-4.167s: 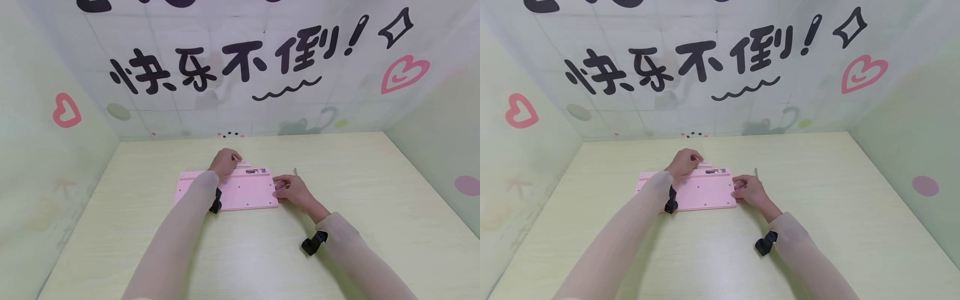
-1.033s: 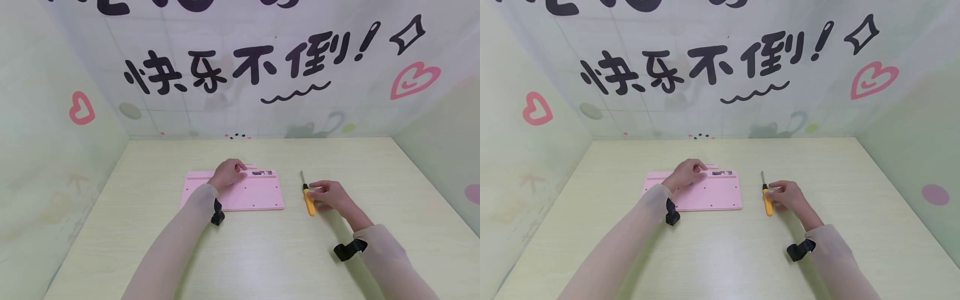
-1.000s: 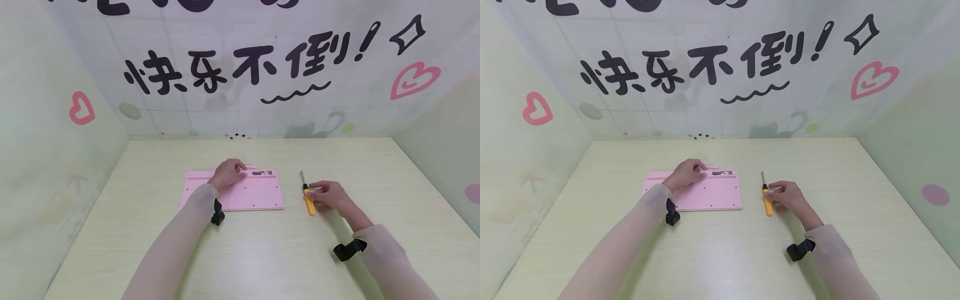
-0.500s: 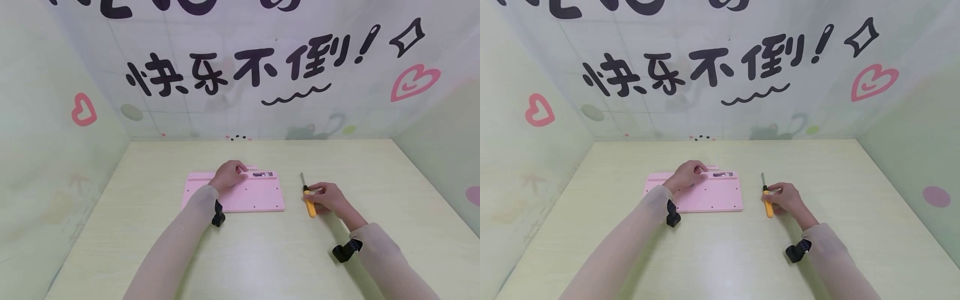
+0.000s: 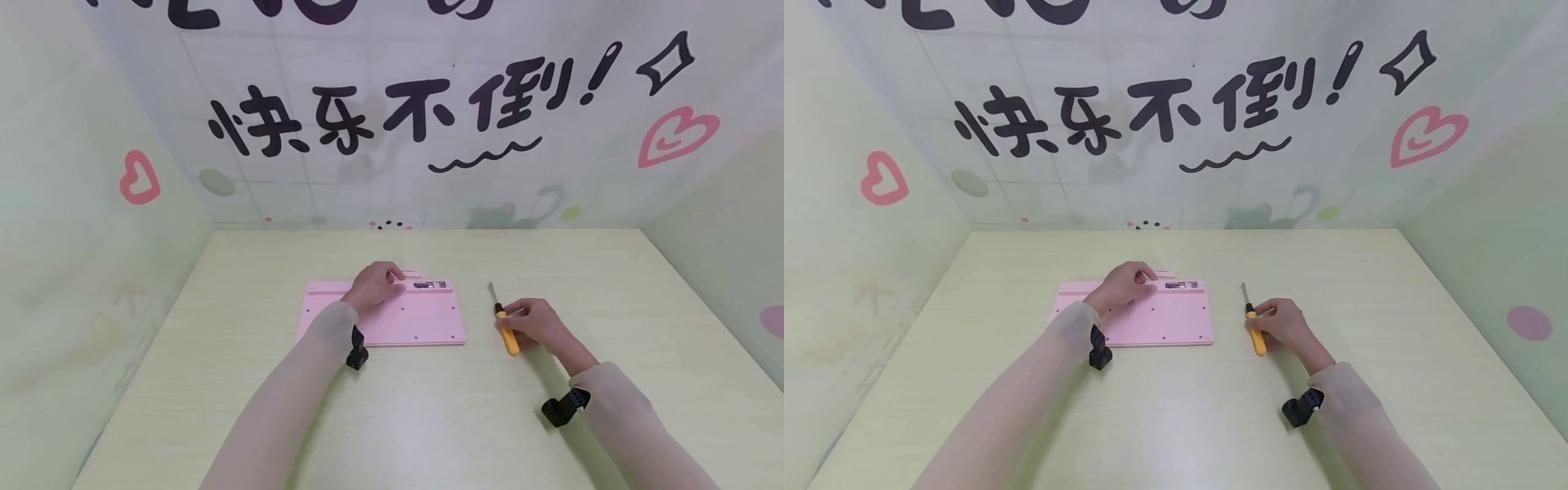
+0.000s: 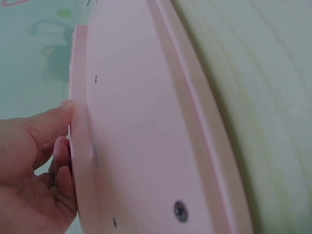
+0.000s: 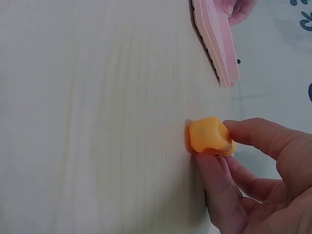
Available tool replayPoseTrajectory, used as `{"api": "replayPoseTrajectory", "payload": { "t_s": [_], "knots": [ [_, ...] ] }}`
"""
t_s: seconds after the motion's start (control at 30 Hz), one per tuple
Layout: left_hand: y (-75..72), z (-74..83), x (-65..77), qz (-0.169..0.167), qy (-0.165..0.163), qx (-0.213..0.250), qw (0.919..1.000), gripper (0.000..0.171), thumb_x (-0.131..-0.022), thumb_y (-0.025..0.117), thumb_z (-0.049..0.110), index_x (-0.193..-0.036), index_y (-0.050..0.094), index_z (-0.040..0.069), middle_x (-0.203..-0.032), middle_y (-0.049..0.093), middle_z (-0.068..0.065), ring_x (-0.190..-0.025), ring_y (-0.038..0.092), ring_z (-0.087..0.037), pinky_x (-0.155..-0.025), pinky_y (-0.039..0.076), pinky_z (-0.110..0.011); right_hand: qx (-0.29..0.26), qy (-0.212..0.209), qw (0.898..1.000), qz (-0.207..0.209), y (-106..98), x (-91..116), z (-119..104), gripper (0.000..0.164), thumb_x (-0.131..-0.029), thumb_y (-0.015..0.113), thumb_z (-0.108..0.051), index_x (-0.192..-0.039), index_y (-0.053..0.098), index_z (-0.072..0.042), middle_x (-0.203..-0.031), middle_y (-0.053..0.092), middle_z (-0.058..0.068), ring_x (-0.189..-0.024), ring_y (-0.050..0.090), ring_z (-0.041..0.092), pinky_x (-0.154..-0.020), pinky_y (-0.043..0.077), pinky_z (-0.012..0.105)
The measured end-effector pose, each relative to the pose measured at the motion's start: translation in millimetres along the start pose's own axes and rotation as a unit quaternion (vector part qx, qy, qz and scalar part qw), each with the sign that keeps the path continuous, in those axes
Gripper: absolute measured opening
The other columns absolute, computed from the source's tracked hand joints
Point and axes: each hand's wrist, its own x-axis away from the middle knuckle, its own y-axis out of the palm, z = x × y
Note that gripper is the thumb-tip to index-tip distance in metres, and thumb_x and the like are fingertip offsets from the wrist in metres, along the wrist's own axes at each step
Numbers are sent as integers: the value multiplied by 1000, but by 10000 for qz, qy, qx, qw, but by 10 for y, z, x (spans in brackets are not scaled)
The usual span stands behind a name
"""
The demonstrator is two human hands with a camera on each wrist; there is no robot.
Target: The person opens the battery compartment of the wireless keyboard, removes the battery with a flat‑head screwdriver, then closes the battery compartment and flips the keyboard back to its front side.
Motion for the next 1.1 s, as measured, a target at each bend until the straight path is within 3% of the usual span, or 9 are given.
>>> {"api": "replayPoseTrajectory", "payload": {
  "t_s": [0.43,0.6,0.8,1.1],
  "knots": [
    [30,-30,-23,38,-30,-30,10000,20,-87,64,18,-106,63,12,-93,52,-5,-84,47,-20,-77,39,-31,104,-203,9996,-186,-65,-9,-148,38,-83,66,-14,-113,55,6,-95,59,14,-75,56,18,-59,53,38],
    [34,-34,-25,44,-11,-18,10000,19,-87,64,19,-105,63,12,-93,52,-5,-84,47,-21,-78,39,-32,246,-453,9986,-152,-119,-37,-195,36,-84,64,-13,-115,56,4,-86,62,6,-70,56,15,-59,52,35],
    [34,-33,-26,57,2,-23,10000,19,-87,64,19,-104,63,12,-93,53,-5,-85,47,-21,-78,39,-32,524,-1017,9934,130,-151,-84,-216,35,-83,65,-11,-114,60,4,-83,62,7,-61,49,14,-49,40,27],
    [41,-55,-43,87,52,-94,9999,19,-87,64,19,-105,63,13,-94,53,-5,-85,47,-20,-78,40,-32,782,-1653,9821,449,-133,-112,-294,30,-85,62,-5,-113,60,6,-99,60,23,-90,54,31,-62,43,29]
  ]
}}
